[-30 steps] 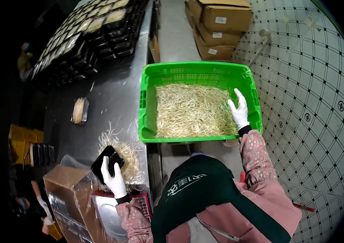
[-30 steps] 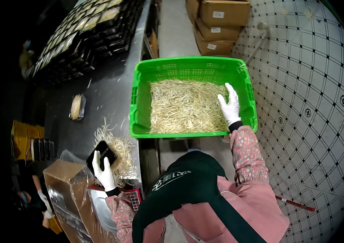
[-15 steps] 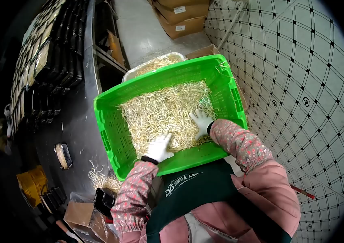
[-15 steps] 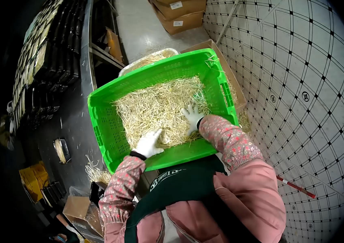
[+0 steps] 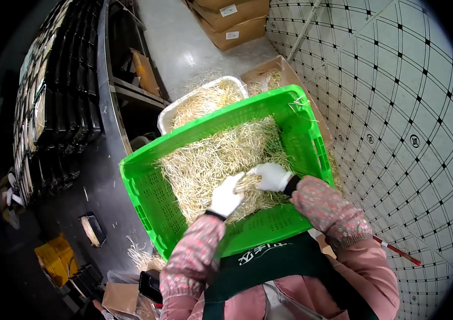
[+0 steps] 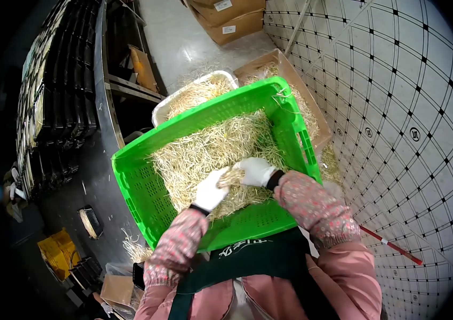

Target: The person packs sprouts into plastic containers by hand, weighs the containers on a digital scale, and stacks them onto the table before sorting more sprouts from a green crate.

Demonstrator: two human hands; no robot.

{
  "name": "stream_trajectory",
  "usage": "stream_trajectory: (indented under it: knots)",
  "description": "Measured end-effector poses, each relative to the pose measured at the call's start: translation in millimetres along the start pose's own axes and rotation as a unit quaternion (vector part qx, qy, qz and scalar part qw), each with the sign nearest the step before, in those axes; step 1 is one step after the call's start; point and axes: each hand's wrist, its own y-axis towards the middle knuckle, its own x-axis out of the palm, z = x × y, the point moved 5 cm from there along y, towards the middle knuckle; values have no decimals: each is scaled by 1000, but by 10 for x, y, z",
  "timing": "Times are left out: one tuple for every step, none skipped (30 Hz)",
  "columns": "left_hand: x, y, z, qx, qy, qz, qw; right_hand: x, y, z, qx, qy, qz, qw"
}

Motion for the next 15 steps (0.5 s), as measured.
stream_trajectory:
  knots:
    - [-170, 7, -61, -8, -13, 13, 1000, -153, 12, -91, -23, 138, 21, 990]
    - [-287, -56, -149, -20, -29, 21, 999, 72, 204, 115, -22, 190, -4, 981]
    - [-282, -97, -434, -37, 46, -22, 998, 186, 259, 136, -22, 79, 0, 997]
    - [-321, -13, -705, -45, 123, -56, 990, 162, 403, 163, -25, -41, 14, 999]
    - [-473, 0, -759, -25, 120, -26, 992, 117, 549, 225, -62, 8, 44, 997]
    - [-622, 31, -852, -68, 100, -22, 992, 69, 729, 344, -93, 59, 40, 993]
    - [-725, 62, -1052, -82, 119, -26, 989, 65, 852, 549, -72, 43, 79, 993]
    - [-815, 157, -1292, -91, 139, -24, 986, 1, 988, 716, -53, 21, 122, 991]
    - [-902, 204, -1484, -75, 150, 34, 985, -38, 1136, 867, 30, 57, 123, 990]
    - [-949, 246, -1689, -59, 160, 90, 981, -54, 1225, 982, 113, 94, 122, 981]
    - [-946, 361, -1917, -30, 104, 130, 986, -136, 1256, 909, 190, 85, 92, 974]
    - [-968, 403, -1788, -96, 113, 171, 974, -68, 1359, 832, 192, 86, 93, 973]
    - [-871, 443, -1825, -124, 96, 191, 969, 28, 1429, 770, 217, 102, 130, 962]
    - [-756, 446, -1854, -155, 78, 210, 962, 137, 1462, 703, 243, 116, 164, 949]
    - [-627, 414, -1842, -168, 153, 229, 946, 130, 1379, 482, 261, 129, 120, 949]
